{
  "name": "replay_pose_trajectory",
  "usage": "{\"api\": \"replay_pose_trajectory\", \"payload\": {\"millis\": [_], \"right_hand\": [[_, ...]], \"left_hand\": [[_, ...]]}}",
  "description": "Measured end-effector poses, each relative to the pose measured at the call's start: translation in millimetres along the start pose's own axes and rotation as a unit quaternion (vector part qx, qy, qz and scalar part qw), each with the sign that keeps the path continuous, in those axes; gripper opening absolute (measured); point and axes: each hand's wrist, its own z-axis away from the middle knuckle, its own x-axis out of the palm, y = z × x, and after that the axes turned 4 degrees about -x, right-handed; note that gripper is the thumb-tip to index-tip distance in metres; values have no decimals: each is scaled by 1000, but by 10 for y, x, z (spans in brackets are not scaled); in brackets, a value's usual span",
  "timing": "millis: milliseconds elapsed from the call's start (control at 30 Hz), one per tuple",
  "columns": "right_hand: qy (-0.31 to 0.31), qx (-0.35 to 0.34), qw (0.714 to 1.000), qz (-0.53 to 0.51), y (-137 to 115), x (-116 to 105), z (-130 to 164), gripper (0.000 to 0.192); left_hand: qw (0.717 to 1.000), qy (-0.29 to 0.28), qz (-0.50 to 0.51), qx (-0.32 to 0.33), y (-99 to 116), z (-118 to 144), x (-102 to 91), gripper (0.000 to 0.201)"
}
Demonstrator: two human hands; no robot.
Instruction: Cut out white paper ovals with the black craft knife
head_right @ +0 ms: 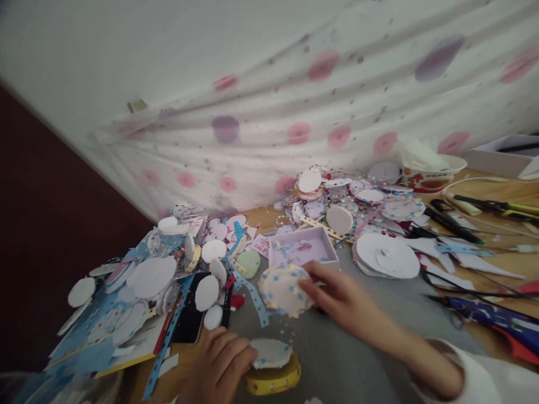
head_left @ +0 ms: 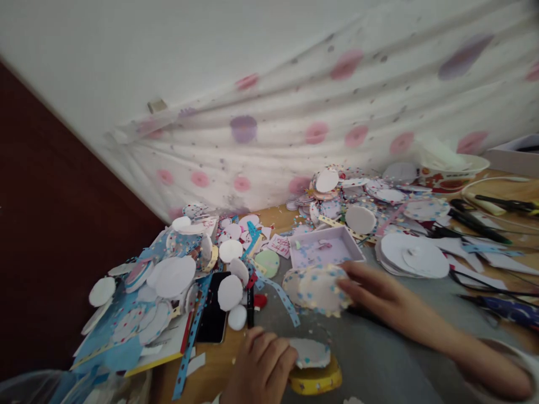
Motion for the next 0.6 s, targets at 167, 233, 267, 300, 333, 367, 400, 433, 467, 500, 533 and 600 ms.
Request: {"api": "replay_pose_trajectory", "payload": {"millis": [167, 233, 267, 300, 333, 367, 400, 433, 467, 500, 533, 600], "right_hand": [[-52, -33, 998, -6, 66, 487, -94, 20], [-54, -26, 998, 0, 74, 527, -91, 16], [-53, -20, 998, 2, 71, 526, -89, 15], [-51, -14, 999, 2, 67, 521, -87, 15], [-49, -7, 999, 2, 64, 517, -83, 14], [-48, -1, 999, -1, 64, 519, -77, 11], [-47, 5, 999, -5, 66, 527, -69, 10], [-46, 12, 999, -13, 71, 541, -60, 10], [-44, 19, 999, -22, 78, 558, -51, 11], [-41, 27, 998, -33, 84, 573, -42, 12], [-36, 36, 998, -45, 88, 583, -35, 14], [-17, 54, 996, -68, 91, 567, -31, 18]], "left_hand": [[998, 36, -30, 34, 32, 32, 66, 32], [997, 51, -35, 43, 49, 33, 81, 35], [997, 54, -35, 44, 55, 32, 84, 36], [997, 54, -35, 42, 58, 33, 86, 37], [997, 53, -35, 40, 58, 35, 87, 38], [997, 52, -35, 38, 55, 38, 89, 38], [997, 51, -35, 38, 51, 43, 93, 38], [997, 52, -34, 40, 46, 49, 96, 37], [997, 54, -34, 42, 40, 55, 100, 36], [997, 53, -33, 43, 36, 61, 103, 36], [997, 49, -32, 42, 33, 67, 103, 36], [998, 38, -30, 37, 28, 75, 92, 36]]}}
